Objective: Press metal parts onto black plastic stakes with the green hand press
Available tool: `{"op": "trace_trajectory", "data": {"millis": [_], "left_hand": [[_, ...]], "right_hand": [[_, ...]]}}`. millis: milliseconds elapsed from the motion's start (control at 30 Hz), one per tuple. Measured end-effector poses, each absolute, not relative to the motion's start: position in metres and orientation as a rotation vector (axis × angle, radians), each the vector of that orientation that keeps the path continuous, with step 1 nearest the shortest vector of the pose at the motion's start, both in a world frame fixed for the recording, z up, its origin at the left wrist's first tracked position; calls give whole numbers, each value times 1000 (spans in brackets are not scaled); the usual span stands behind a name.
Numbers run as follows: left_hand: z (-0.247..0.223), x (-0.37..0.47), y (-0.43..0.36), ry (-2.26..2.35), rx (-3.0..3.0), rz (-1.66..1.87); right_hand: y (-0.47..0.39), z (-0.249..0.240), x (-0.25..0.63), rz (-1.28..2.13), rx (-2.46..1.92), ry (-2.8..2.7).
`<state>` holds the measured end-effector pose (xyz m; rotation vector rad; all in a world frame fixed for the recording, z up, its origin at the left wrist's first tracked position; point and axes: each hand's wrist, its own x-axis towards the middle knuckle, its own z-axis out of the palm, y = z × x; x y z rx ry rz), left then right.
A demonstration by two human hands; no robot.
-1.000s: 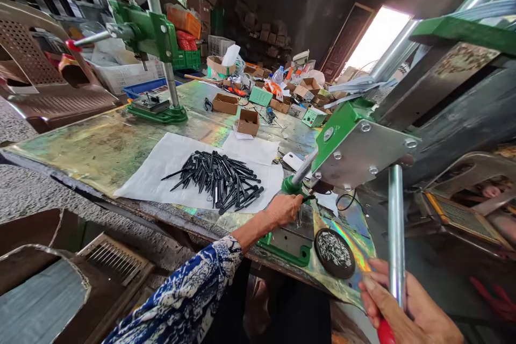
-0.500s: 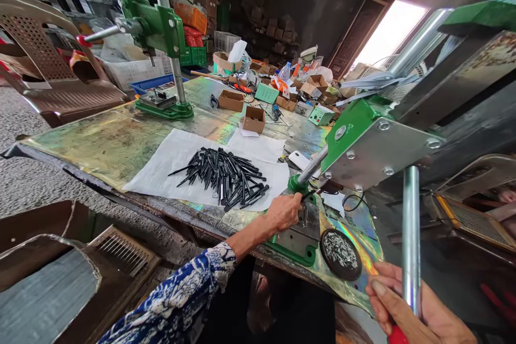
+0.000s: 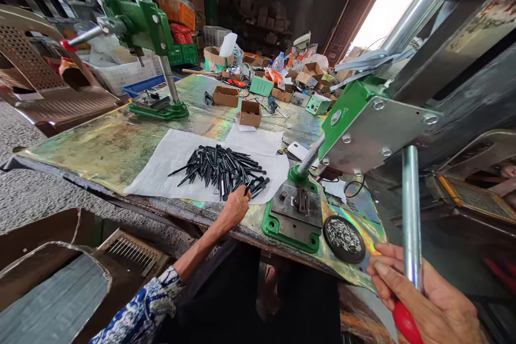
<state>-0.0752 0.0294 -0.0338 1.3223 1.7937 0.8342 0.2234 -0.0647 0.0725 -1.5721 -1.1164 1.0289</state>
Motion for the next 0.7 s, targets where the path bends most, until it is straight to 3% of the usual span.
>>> {"op": "trace_trajectory", "data": {"millis": [533, 700], "left_hand": [[-62, -58, 55, 2110, 1860, 206], [-58, -65, 58, 2061, 1868, 243]], "right_hand": [[-78, 109, 226, 1217, -1574, -788], [-69, 114, 237, 1382, -1559, -822]]}}
